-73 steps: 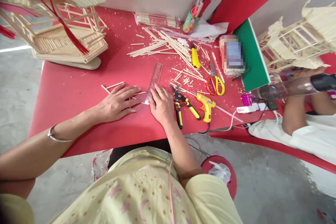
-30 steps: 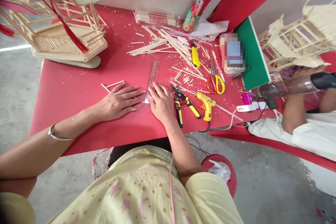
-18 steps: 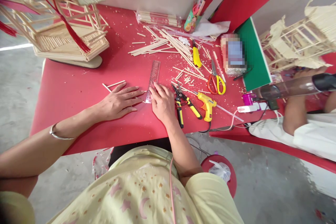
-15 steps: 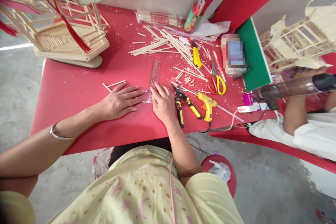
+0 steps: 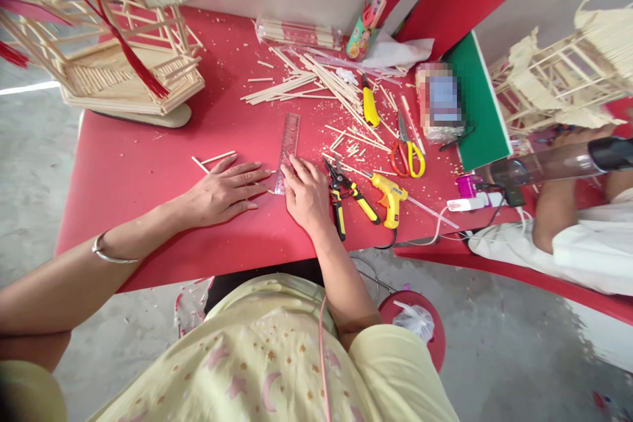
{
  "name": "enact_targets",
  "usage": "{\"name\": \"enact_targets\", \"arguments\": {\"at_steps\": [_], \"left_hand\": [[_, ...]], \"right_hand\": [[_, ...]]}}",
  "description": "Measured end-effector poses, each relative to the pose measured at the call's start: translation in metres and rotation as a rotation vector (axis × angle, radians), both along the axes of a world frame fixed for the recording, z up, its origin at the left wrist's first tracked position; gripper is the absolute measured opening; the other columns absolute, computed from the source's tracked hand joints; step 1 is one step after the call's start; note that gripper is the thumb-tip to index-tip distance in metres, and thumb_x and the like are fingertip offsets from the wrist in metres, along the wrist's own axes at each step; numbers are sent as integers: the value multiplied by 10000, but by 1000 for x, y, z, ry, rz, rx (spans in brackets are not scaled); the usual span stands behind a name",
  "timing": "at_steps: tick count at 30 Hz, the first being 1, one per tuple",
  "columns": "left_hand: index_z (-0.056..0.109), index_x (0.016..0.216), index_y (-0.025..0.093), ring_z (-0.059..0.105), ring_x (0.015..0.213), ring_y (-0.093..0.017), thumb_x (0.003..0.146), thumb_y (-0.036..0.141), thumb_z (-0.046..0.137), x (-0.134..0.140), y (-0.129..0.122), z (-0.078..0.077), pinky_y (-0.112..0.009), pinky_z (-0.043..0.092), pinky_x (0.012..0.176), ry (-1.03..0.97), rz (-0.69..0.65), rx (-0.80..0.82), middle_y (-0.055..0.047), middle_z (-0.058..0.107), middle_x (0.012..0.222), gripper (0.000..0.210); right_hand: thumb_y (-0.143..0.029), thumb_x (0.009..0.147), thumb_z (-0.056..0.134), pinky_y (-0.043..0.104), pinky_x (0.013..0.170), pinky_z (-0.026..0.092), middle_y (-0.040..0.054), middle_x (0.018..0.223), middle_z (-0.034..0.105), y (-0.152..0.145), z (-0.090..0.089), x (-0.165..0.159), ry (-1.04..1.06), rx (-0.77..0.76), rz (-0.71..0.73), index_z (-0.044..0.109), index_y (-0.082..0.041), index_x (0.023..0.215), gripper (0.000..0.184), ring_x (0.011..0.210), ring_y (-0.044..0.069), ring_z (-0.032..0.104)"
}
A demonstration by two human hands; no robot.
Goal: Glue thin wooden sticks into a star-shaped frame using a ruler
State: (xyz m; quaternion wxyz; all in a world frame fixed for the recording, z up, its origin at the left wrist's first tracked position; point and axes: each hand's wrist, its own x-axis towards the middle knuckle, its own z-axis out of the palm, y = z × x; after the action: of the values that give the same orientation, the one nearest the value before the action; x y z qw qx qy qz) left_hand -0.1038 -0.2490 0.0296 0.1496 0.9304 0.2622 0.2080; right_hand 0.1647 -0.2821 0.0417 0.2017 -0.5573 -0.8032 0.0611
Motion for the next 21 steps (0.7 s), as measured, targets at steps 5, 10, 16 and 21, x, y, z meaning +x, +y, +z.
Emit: {"name": "enact_targets", "arguments": {"at_steps": [5, 10, 16, 21], "left_hand": [[684, 1490, 285, 517, 1551, -344, 1128, 516, 492, 0, 0, 1, -672, 239, 1329, 7, 1, -9, -105, 574, 1641, 470], [675, 1503, 291, 515, 1552, -347, 1124, 515, 498, 0, -1, 2, -681, 242, 1326, 4, 3, -22, -108, 577, 1639, 474], [668, 1510, 311, 514, 1551, -343, 1123, 520, 487, 1, -1, 1, -686, 227, 1333, -2, 3, -32, -109, 582, 1637, 476], [669, 1511, 305, 519, 1548, -343, 1121, 512, 499, 1, -1, 2, -682, 230, 1335, -2, 5, -31, -110, 590, 1630, 473]], "right_hand": [[-268, 1121, 427, 529, 1269, 437, 47, 1642, 588, -1, 1, 0, 9, -6, 1, 688, -261, 1495, 456, 1472, 291, 521], [-265, 1118, 426, 542, 1270, 433, 41, 1649, 580, -1, 0, 0, 12, -10, 7, 671, -271, 1515, 467, 1480, 294, 509], [-266, 1121, 426, 536, 1268, 430, 36, 1656, 574, 0, 0, 0, -4, -14, 12, 674, -266, 1513, 464, 1483, 294, 499], [-267, 1130, 412, 527, 1257, 427, 23, 1670, 559, -1, 2, 0, -20, -20, 14, 652, -271, 1532, 469, 1490, 286, 492]]}}
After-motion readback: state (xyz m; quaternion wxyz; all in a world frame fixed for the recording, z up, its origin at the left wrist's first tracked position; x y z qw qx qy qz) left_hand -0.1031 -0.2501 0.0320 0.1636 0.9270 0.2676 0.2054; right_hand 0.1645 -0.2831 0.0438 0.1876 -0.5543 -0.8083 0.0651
